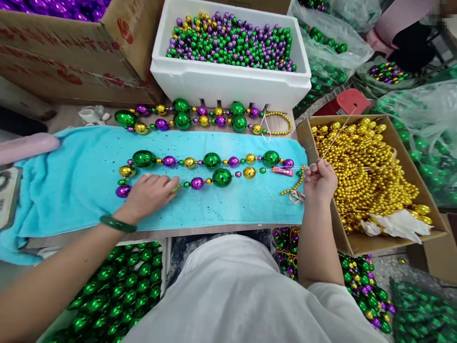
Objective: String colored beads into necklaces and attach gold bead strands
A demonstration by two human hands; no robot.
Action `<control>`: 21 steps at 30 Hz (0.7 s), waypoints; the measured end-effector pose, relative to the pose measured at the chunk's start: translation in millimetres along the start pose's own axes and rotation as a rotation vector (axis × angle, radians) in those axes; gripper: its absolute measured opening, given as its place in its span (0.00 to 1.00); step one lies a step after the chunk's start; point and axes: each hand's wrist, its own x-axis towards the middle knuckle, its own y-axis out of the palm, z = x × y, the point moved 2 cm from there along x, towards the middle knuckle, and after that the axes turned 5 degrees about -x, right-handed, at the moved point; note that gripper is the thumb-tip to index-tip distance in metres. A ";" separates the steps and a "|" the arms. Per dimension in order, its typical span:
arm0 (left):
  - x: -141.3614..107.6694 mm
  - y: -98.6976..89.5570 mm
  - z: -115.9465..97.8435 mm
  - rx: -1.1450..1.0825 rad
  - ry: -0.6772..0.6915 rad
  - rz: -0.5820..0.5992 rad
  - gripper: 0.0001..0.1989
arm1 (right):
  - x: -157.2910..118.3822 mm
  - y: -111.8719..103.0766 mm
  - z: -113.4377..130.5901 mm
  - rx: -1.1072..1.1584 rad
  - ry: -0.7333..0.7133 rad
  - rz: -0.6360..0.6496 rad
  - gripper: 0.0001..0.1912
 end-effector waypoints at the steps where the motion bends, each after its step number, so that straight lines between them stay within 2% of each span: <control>1: -3.8 -0.2 11.2 -0.007 0.005 -0.005 0.14 | 0.8 -2.1 -0.6 -0.005 0.004 -0.013 0.12; 5: -17.3 4.2 52.8 -0.088 0.001 -0.039 0.13 | 0.4 -8.3 -6.3 -0.029 0.026 -0.061 0.12; 9: -24.7 11.8 83.7 -0.054 0.061 -0.047 0.15 | -3.1 -7.6 -16.3 -0.087 0.043 -0.043 0.13; 11: -25.0 11.2 92.2 -0.070 0.071 -0.072 0.17 | -5.6 -4.8 -20.3 -0.127 0.042 -0.025 0.14; 13: -21.7 6.0 88.8 -0.093 0.071 -0.093 0.21 | -9.6 -0.4 -21.5 -0.154 0.028 -0.009 0.14; 14: -18.3 1.7 80.8 -0.093 0.071 -0.108 0.25 | -12.4 2.6 -21.0 -0.163 0.021 0.009 0.14; 16: -6.7 -8.3 49.8 -0.082 0.092 -0.145 0.31 | -20.0 11.1 -17.5 -0.174 0.019 0.080 0.14; 21: 51.2 -24.9 -79.9 -0.326 0.223 -0.211 0.23 | -47.7 40.4 6.4 -0.181 0.003 0.289 0.12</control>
